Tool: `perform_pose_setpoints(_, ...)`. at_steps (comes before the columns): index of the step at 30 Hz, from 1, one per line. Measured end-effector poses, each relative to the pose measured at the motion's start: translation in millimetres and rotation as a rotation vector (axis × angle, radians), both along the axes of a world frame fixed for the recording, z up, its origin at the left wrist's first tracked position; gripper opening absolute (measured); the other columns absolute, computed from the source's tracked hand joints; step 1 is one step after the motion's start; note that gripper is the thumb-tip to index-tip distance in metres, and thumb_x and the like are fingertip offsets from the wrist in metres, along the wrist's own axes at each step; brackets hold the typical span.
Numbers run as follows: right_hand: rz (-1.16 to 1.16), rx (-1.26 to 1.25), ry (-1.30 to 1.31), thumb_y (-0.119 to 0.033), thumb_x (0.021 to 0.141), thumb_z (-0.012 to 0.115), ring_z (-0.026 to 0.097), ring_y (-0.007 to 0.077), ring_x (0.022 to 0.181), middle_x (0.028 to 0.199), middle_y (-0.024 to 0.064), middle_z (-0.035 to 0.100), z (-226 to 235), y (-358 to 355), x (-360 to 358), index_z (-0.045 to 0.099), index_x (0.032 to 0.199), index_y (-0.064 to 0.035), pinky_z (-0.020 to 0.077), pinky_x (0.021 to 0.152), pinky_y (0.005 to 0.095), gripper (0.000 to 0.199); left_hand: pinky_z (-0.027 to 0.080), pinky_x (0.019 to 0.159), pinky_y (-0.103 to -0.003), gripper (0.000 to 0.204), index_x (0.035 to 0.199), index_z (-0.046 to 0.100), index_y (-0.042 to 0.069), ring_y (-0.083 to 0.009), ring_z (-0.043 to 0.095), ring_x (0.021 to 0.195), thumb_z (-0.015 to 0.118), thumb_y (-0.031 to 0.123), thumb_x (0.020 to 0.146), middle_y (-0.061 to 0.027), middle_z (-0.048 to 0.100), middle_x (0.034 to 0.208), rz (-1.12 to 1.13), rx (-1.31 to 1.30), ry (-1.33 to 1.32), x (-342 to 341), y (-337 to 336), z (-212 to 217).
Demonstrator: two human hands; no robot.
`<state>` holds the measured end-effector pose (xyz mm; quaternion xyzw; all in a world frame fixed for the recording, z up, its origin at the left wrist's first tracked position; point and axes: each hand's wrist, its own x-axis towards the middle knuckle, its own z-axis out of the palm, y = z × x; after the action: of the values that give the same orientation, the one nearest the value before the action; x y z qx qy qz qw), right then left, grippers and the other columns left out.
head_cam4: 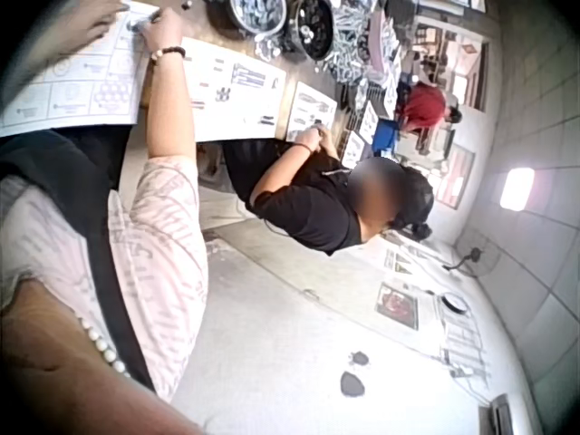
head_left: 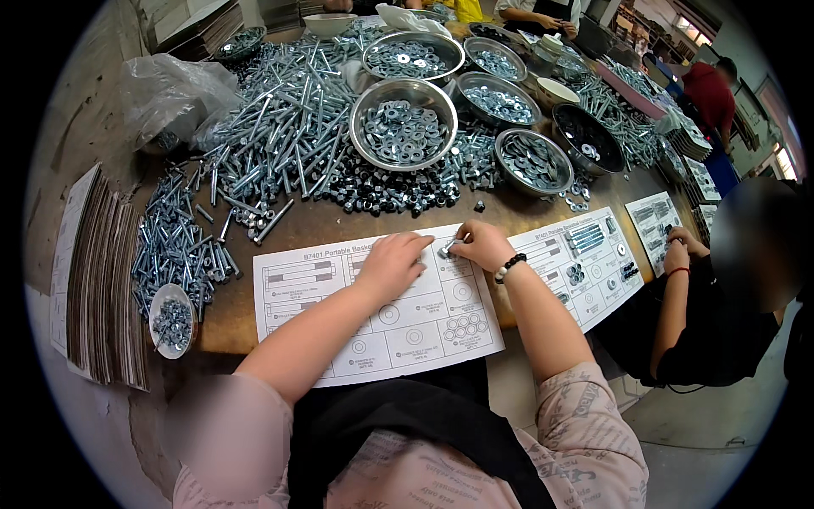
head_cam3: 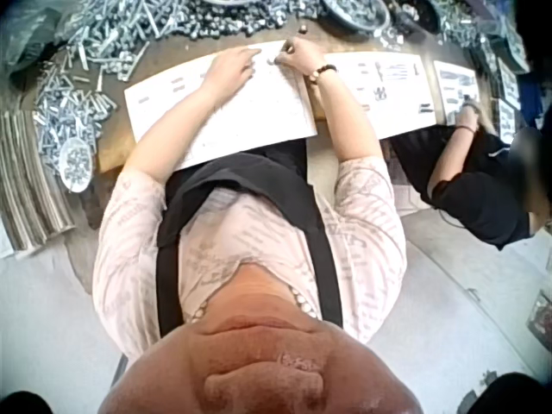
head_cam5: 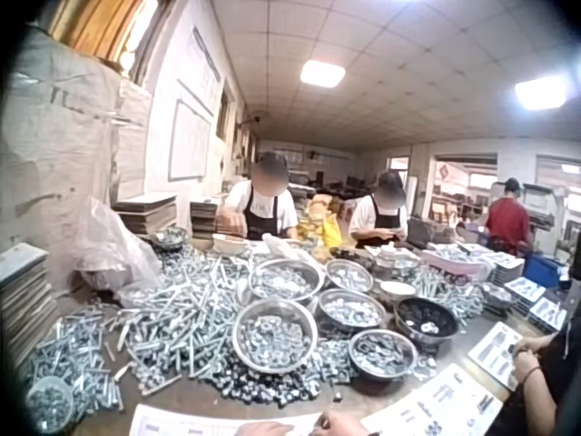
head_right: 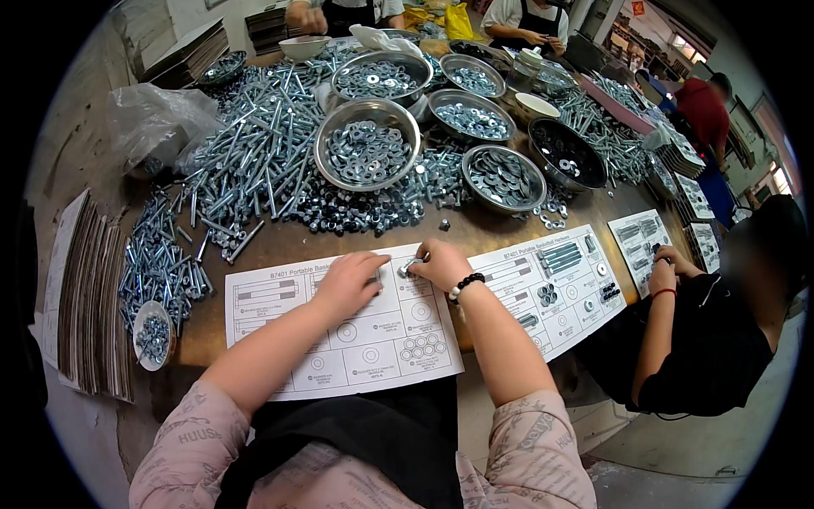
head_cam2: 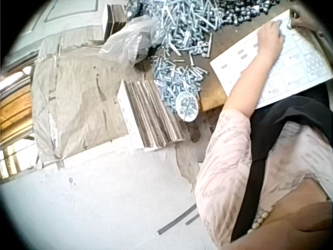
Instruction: The person sorts metal fasteners from a large pile on a table into designated areas on a printed layout sheet. They pick up bolts, nuts, and washers by hand and place them into specific slots on the sheet, repeating the process continuously.
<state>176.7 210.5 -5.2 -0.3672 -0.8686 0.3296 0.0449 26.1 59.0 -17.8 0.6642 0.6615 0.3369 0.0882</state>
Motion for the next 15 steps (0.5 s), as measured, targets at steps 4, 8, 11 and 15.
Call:
perform_pose_setpoints(4,-0.055,-0.126,0.133,-0.018,0.075,0.065,0.062,0.0277,0.079,0.085,0.0163,0.065,-7.8,-1.8,-1.5,0.064,0.094,-0.0015,0.0477,0.071,0.0343,0.025,0.039,0.078,-0.037,0.023,0.095,0.063,0.01,-0.0239,0.054,0.089,0.064,0.017,0.072,-0.0047,0.059,0.09,0.061,0.003,0.101,14.3,26.1,-16.3)
perform_pose_setpoints(8,-0.044,-0.041,0.129,-0.016,0.078,0.061,0.061,0.0284,0.08,0.086,0.014,0.065,-12.6,-1.6,3.2,0.064,0.096,-0.005,0.0473,0.072,0.0345,0.021,0.038,0.072,-0.037,0.01,0.078,0.065,0.011,-0.0224,0.055,0.078,0.065,0.019,0.071,-0.0019,0.058,0.076,0.112,0.077,0.121,22.6,32.1,-19.1)
perform_pose_setpoints(11,-0.032,-0.023,0.172,-0.015,0.079,0.059,0.06,0.029,0.083,0.088,0.0131,0.064,-16.7,0.0,4.4,0.065,0.095,-0.0069,0.0468,0.074,0.0348,0.019,0.037,0.07,-0.037,0.008,0.071,0.064,0.012,-0.0224,0.055,0.074,0.066,0.02,0.07,-0.0019,0.057,0.071,0.136,0.09,0.12,30.4,31.7,-18.9)
perform_pose_setpoints(15,-0.046,-0.014,0.202,-0.015,0.079,0.059,0.059,0.0292,0.085,0.09,0.0135,0.064,-20.8,-1.5,4.1,0.066,0.094,-0.0074,0.0465,0.075,0.0349,0.018,0.036,0.069,-0.037,0.008,0.07,0.063,0.013,-0.0222,0.054,0.073,0.066,0.02,0.071,-0.0022,0.055,0.07,0.149,0.111,0.107,33.5,32.8,-23.5)
